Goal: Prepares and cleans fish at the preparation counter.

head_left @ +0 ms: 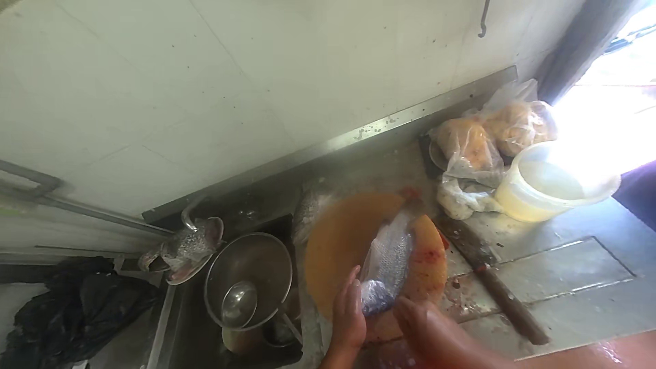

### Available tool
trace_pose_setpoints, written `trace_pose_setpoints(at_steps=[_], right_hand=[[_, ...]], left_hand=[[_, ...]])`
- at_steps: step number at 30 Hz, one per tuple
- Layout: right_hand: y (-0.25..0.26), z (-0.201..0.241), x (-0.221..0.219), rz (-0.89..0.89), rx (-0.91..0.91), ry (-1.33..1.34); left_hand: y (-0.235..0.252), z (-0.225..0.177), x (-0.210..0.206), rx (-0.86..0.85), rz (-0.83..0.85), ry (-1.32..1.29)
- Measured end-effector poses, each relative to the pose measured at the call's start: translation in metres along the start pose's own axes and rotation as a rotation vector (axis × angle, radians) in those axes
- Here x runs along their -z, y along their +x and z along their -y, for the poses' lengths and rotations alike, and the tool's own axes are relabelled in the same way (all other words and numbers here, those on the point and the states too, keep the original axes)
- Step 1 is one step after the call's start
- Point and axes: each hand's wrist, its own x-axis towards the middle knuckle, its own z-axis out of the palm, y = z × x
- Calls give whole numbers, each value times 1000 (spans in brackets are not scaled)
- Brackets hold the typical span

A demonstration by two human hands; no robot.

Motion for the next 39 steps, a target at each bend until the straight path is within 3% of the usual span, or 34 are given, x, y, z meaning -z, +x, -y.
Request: trace_pose_setpoints(at_steps=[11, 15, 18, 23, 26, 29, 32, 36, 39], right_hand=[[2, -4, 6, -25, 0, -16], [-8, 2, -7, 28, -64, -14], [-5, -10, 0, -55, -66, 9], [-22, 28, -8, 52, 37, 10], [-17, 23, 1, -45, 40, 24], [-12, 19, 5, -131, -3, -82], [-5, 25, 0, -186, 71, -223], [41, 42, -1, 13, -6, -327], [67, 57, 1, 40, 3, -399]], left_hand=[[4, 0, 0, 16, 1, 57], [5, -11, -9, 192, -150, -32], [6, -20, -11, 360, -213, -119], [4, -16, -23, 385, -234, -93], [5, -30, -15, 550, -284, -305], [7, -50, 1, 719, -397, -832], [-6, -52, 24, 672, -535, -1145], [-28, -28, 41, 631, -634, -1154], [-34, -13, 59, 724, -524, -931]])
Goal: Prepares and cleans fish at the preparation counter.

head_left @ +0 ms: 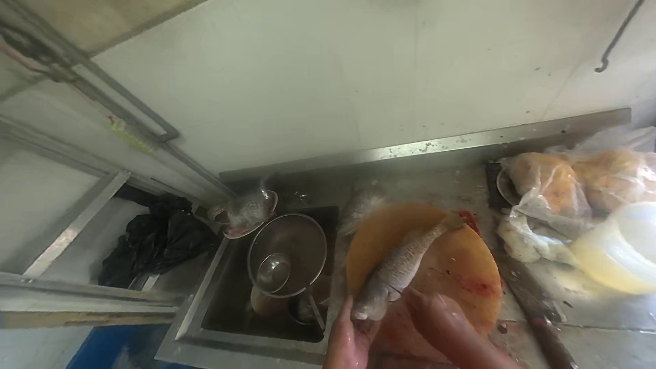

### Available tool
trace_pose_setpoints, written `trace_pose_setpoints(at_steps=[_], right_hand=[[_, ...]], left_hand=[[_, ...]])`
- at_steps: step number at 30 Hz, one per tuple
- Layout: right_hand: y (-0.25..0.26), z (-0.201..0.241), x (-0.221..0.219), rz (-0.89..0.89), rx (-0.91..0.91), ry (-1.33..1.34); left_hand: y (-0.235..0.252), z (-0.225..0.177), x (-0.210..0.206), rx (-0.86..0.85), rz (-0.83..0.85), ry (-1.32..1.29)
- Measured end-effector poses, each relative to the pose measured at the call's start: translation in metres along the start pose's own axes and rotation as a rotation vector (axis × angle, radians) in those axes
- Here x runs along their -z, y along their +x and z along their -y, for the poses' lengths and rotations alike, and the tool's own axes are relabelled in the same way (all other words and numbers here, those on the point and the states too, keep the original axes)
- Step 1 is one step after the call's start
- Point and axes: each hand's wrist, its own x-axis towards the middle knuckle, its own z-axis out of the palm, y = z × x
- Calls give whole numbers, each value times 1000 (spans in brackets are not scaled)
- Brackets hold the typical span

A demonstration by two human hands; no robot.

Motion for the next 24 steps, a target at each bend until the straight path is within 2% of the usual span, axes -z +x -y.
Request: trace_pose_setpoints(at_steps=[2, 5, 7, 9, 11, 13, 16, 18, 21, 24], right_hand=[[12, -1, 17, -34, -64, -56], [30, 3, 39, -46, -187, -138], [32, 18, 39, 37, -98, -213], [37, 28, 41, 89, 43, -280], [50, 24, 54, 57, 58, -317], [66, 16, 58, 25, 16, -368], [56, 38, 52, 150, 173, -376], [54, 41, 54, 157, 212, -399], [64, 31, 58, 126, 135, -375], [42, 51, 43, 171, 120, -318]], left_hand=[[6, -9, 14, -56, 82, 302], [16, -19, 23, -329, 183, 866], [17, -23, 16, -527, 117, 1296], [6, -28, 0, -583, 41, 1628], [0, -27, -11, -593, -50, 1841], [-3, -23, -15, -604, -82, 1934], [-3, -23, -18, -644, -88, 1990], [-6, -25, -19, -651, -91, 1998], [-6, -27, -22, -688, -130, 1991], [-4, -30, -30, -624, -107, 1965]])
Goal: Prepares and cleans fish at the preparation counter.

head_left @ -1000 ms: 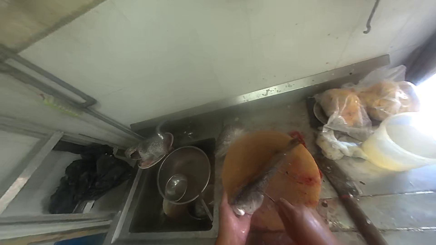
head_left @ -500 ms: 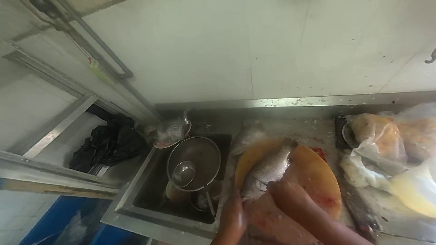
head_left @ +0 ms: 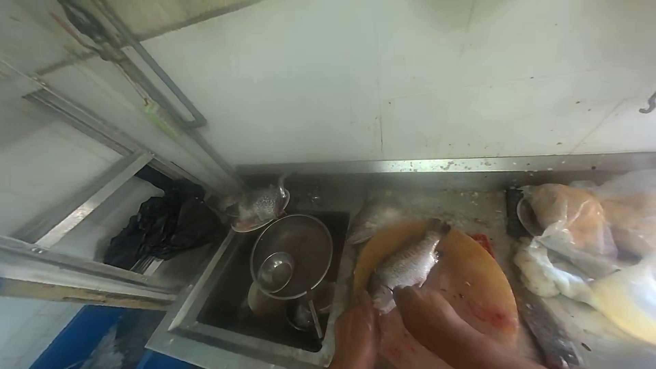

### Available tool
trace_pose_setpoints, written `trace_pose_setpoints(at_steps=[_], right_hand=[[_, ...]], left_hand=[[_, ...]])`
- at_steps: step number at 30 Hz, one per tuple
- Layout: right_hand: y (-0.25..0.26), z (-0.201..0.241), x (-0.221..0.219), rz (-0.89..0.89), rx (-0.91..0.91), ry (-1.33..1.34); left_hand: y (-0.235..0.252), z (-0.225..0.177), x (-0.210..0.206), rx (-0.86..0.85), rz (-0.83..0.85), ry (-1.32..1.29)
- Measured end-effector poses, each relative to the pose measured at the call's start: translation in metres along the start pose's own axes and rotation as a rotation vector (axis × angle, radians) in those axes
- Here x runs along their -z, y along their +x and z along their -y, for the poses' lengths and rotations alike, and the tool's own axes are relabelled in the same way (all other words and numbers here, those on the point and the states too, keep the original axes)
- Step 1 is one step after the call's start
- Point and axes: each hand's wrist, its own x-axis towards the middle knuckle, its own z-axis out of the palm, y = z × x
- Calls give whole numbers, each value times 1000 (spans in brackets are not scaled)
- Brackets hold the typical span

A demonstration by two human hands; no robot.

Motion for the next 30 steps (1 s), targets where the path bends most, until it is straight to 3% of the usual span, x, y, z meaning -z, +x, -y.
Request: trace_pose_setpoints(at_steps=[11, 14, 18, 22, 25, 30], right_hand=[[-7, -28, -19, -87, -138, 132], [-18, -8, -39, -123, -22, 145], [-14, -11, -41, -136, -94, 210], [-23, 2, -45, -155, 9, 223], [-13, -12, -38, -117, -93, 244], [-15, 0, -41, -140, 34, 215]], left_hand=[[0, -10, 3, -9, 19, 69], [-3, -12, -3, -36, -41, 79], [-3, -16, 4, -35, 1, 114], [-2, -20, 11, -28, 32, 142], [-4, -24, 12, -24, 61, 156], [-3, -17, 7, -40, 26, 135]])
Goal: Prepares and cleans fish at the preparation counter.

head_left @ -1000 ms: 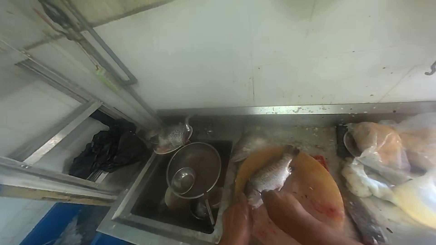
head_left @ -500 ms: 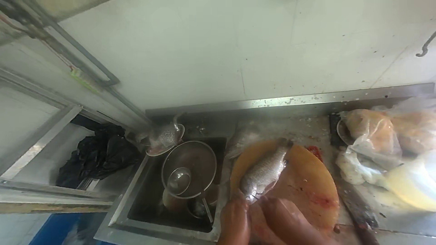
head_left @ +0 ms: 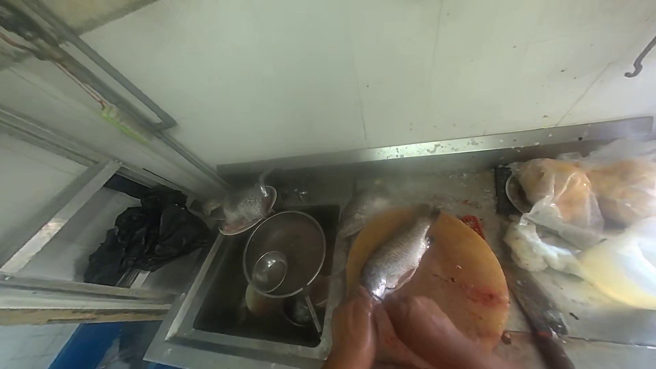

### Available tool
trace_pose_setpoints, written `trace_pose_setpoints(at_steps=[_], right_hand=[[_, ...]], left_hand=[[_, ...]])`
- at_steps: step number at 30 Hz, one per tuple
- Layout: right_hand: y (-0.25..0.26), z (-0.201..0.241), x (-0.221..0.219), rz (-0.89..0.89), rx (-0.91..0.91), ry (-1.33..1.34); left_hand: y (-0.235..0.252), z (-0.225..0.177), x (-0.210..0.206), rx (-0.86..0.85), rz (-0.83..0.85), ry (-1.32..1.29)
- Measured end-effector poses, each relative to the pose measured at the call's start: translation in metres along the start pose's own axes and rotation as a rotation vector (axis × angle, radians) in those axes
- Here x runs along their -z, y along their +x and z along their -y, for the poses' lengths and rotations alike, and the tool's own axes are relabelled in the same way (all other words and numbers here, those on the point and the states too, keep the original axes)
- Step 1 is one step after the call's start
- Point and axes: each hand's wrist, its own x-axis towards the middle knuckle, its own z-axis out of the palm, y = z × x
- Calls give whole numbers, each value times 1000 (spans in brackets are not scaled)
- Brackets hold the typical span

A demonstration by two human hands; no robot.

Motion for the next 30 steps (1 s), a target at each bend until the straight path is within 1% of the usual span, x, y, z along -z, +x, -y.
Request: trace_pose_setpoints(at_steps=[2, 3, 5, 6, 9, 12, 16, 17, 20, 21, 24, 27, 30], right_hand=[[14, -8, 12, 69, -84, -36], [16, -7, 12, 79, -70, -48], [10, 5, 10, 84, 31, -55], [10, 7, 13, 97, 45, -64], [29, -8, 29, 139, -52, -107], [29, 1, 29, 155, -28, -144], [39, -19, 46, 118, -65, -186], [38, -13, 44, 141, -46, -194], [29, 9, 31, 154, 139, -218], [32, 8, 34, 159, 150, -224], [45, 2, 36, 170, 87, -200], [39, 19, 34, 195, 134, -190], [50, 1, 46, 195, 35, -198]], left_hand=[[0, -2, 5, 2, 30, 9], [0, -3, 7, 5, 42, 1], [2, 2, 6, 0, 43, -29], [2, 4, 4, -3, 41, -37], [0, 5, 4, -9, 27, -19], [2, 11, 6, -23, 44, -15], [6, 14, 2, -51, 32, 44], [7, 15, 2, -47, 35, 44], [11, 20, 7, -58, 78, 11], [12, 21, 7, -70, 70, 17], [13, 23, 6, -90, 33, 38], [16, 24, 8, -71, 67, 2], [14, 24, 3, -110, 45, 30]])
